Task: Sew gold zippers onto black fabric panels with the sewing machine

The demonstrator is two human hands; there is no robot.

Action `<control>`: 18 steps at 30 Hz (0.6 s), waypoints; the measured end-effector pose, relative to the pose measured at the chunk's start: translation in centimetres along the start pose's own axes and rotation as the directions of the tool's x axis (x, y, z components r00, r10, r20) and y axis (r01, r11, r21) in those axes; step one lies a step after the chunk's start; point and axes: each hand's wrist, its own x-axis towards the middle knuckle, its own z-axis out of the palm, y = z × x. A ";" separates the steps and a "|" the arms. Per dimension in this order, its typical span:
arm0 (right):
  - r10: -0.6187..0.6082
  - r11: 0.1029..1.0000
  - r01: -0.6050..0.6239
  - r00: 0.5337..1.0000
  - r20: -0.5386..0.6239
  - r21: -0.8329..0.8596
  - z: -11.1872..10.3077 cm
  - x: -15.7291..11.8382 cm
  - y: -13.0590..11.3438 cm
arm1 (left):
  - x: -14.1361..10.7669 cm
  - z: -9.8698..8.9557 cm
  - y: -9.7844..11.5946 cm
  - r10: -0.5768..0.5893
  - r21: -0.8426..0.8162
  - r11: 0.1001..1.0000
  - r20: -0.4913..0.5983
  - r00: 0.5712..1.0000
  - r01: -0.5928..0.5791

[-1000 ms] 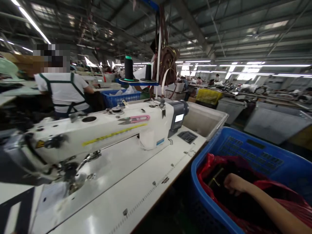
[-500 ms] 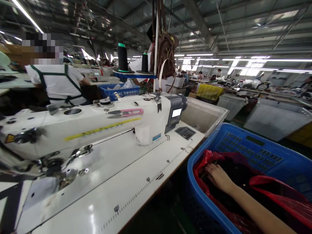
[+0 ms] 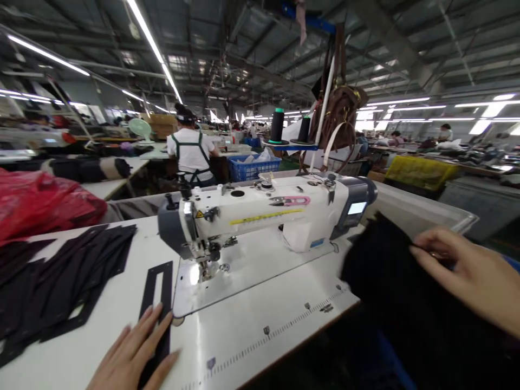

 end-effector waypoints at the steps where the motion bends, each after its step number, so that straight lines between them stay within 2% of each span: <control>1: -0.065 0.993 0.062 0.997 0.032 0.097 1.4 0.8 -2.8 | 0.1 -0.2 0.3 0.022 0.027 0.999 0.010 1.000 -0.022; 3: -0.183 0.952 0.140 0.974 0.136 0.273 5.6 1.9 -7.7 | 0.4 -0.9 1.3 0.007 0.069 0.998 0.022 1.000 -0.008; 5: -0.274 0.918 0.199 0.943 0.187 0.344 10.5 2.4 -11.1 | 0.9 -1.9 2.3 -0.003 0.091 0.996 0.043 0.999 -0.001; 7: -0.326 0.893 0.240 0.928 0.181 0.380 14.6 2.2 -13.0 | 1.4 -2.7 3.2 -0.022 0.104 0.994 0.058 0.998 0.016; 9: -0.314 0.891 0.249 0.942 0.119 0.380 16.9 1.1 -13.9 | 1.7 -3.1 3.6 -0.039 0.106 0.994 0.074 0.997 0.031; 12: -0.295 0.901 0.270 0.955 0.023 0.338 17.7 -2.4 -14.5 | 1.7 -3.1 3.8 -0.043 0.112 0.993 0.084 0.996 0.034; 15: -0.469 0.859 0.474 0.880 -0.073 0.194 17.4 -6.7 -15.3 | 1.7 -2.9 3.6 -0.023 0.122 0.992 0.076 0.997 0.014; 17: -0.493 0.853 0.500 0.866 -0.087 0.146 17.4 -8.5 -15.8 | 1.8 -3.3 3.7 -0.007 0.126 0.992 0.060 0.998 -0.001; 18: -0.482 0.860 0.487 0.873 -0.073 0.153 17.4 -8.9 -16.1 | 1.9 -3.7 3.9 0.012 0.122 0.992 0.044 0.999 -0.017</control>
